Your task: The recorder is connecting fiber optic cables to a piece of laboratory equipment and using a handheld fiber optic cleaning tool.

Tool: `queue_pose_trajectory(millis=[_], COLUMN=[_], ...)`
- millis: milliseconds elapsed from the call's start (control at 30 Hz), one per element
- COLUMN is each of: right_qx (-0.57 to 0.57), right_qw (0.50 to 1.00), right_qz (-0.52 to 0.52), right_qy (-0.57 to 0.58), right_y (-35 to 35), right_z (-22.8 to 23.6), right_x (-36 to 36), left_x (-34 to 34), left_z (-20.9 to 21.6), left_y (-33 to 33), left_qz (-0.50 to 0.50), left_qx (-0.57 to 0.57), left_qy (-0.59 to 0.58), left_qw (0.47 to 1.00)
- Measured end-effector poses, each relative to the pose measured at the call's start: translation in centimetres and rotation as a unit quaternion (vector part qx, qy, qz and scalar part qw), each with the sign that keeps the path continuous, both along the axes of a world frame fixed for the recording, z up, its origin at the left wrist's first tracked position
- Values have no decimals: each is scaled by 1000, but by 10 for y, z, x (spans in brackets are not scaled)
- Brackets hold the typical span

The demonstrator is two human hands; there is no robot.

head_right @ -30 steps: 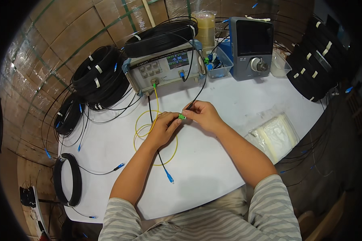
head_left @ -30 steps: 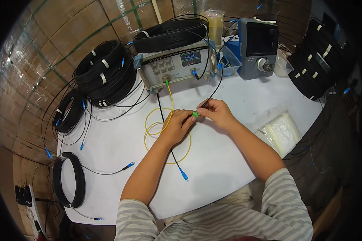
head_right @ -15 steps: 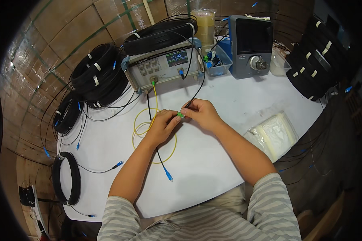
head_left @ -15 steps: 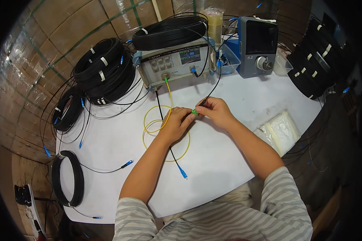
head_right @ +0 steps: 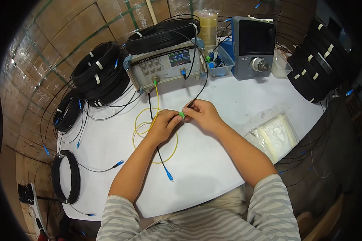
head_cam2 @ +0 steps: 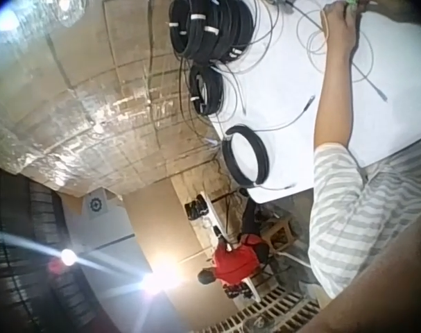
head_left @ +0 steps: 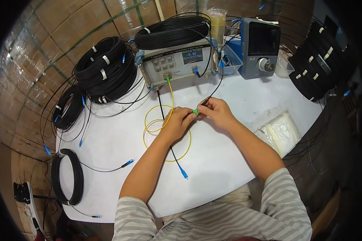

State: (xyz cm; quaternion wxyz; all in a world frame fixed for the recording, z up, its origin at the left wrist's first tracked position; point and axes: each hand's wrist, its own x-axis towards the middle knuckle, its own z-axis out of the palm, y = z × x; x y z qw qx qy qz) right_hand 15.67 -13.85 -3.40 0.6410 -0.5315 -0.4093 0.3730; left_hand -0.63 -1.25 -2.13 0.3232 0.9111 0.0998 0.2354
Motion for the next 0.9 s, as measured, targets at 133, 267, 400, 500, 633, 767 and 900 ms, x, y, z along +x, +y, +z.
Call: queue_pose_trajectory(millis=[133,267,400,500,633,767,900], right_qx=[13,15,26,33,22,62,46], right_qw=[1000,1000,998,999,998,995,987], right_qz=[5,0,-20,-4,-29,-76,-94], right_qy=[27,1,56,27,43,15,-124], right_y=[3,2,2,2,1,2,-3], right_z=[-5,-2,-4,-4,2,1,9], right_x=[1,1,7,6,3,-9,-18], left_x=[0,1,0,0,0,-1,0], left_z=[-2,-1,-4,-1,-1,-5,0], left_y=[2,1,2,1,-6,-1,-6], left_qz=[5,16,1,7,110,171,114], left_qx=[-16,-27,-3,10,73,90,30], left_qy=[4,12,-10,5,-69,-1,-133], left_qw=[1000,999,1000,1000,989,981,984])
